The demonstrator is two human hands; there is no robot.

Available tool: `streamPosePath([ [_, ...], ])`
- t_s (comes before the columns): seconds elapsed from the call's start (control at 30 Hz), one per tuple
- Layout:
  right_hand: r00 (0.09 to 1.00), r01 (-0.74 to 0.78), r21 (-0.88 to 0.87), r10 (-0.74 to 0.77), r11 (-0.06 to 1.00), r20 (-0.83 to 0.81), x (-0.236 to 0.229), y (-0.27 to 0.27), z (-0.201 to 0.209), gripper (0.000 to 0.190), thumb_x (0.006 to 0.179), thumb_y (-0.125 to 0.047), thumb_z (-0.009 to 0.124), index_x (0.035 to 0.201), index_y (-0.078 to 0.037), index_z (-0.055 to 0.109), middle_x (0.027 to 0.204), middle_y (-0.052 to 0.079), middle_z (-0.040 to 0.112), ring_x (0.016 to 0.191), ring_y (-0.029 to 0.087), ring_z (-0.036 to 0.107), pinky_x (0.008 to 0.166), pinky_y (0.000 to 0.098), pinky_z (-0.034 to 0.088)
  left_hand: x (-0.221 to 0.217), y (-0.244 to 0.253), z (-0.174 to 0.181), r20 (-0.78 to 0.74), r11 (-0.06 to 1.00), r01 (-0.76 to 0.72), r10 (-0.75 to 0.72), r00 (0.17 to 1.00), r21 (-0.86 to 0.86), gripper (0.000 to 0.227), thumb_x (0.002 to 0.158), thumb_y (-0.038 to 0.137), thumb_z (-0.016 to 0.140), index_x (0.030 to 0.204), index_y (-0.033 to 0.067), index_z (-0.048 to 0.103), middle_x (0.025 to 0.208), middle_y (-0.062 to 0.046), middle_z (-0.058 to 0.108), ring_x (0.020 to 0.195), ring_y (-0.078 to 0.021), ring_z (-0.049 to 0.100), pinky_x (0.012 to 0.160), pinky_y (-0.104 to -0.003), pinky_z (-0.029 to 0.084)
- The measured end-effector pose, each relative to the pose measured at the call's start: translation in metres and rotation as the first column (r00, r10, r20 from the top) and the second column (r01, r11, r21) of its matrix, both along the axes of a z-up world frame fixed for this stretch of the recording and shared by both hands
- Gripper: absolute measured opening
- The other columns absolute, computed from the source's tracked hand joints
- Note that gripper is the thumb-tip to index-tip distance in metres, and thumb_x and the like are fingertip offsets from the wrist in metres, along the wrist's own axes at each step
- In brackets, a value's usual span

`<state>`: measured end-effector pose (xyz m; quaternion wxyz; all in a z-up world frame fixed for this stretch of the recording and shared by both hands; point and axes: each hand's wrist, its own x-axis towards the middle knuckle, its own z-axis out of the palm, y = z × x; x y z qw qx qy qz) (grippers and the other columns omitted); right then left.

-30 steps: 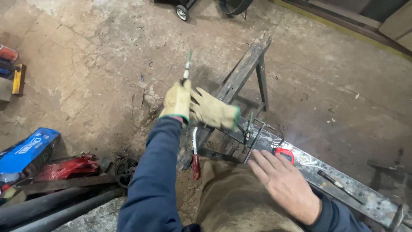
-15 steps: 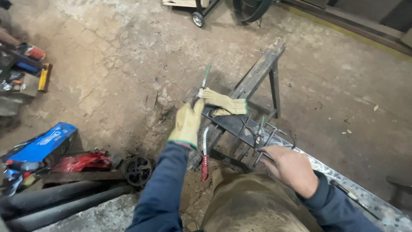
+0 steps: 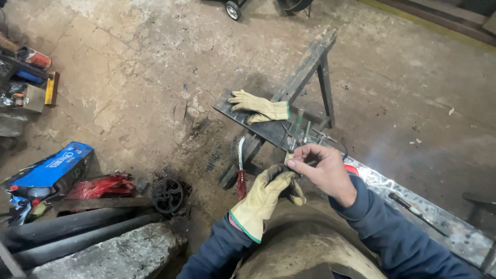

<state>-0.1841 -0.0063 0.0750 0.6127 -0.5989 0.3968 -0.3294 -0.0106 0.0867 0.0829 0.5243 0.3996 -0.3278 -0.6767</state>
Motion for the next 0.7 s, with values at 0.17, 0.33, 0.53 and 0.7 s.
streamPosePath([
  [0.17,1.0,0.007,0.02,-0.006,1.0,-0.013,-0.018,0.013,-0.006,0.02,0.091,-0.017,0.077,0.098,0.001,0.08,0.08,-0.002,0.073,0.07,0.002,0.059,0.063,0.0218,0.049,-0.009,0.011,-0.006,-0.104,0.992,0.059,-0.048,0.993,0.111,0.031,0.106,0.026,0.061,0.117,-0.0035,0.059,0.083,-0.016,0.07,0.072,-0.0244,0.07,0.069,-0.036,0.058],
  [0.33,0.999,0.03,0.028,-0.03,0.999,-0.01,-0.029,0.023,-0.008,0.02,0.095,-0.017,0.072,0.101,0.0,0.081,0.079,-0.001,0.073,0.068,0.003,0.059,0.06,0.0231,0.049,-0.017,0.02,0.02,-0.278,0.967,0.16,-0.101,0.955,0.197,0.038,0.106,0.032,0.059,0.117,-0.0042,0.059,0.082,-0.018,0.069,0.07,-0.0294,0.07,0.07,-0.04,0.059],
  [0.53,0.989,-0.106,0.314,0.066,0.944,0.135,-0.038,0.025,-0.019,0.026,0.097,-0.021,0.067,0.106,0.001,0.079,0.085,-0.002,0.075,0.071,0.004,0.065,0.065,0.0232,0.053,-0.024,0.032,0.006,-0.457,0.943,0.208,-0.07,0.887,0.259,0.045,0.108,0.039,0.055,0.116,-0.005,0.059,0.08,-0.018,0.067,0.065,-0.0298,0.068,0.071,-0.049,0.06],
  [0.7,0.958,-0.205,0.291,0.132,0.935,0.253,-0.045,0.031,-0.031,0.022,0.098,-0.017,0.072,0.105,0.004,0.076,0.083,0.0,0.071,0.071,0.005,0.06,0.065,0.0248,0.049,-0.027,0.038,-0.002,-0.499,0.948,0.235,-0.101,0.861,0.213,0.048,0.11,0.04,0.055,0.118,-0.0068,0.058,0.081,-0.02,0.067,0.064,-0.0307,0.067,0.071,-0.051,0.059],
])
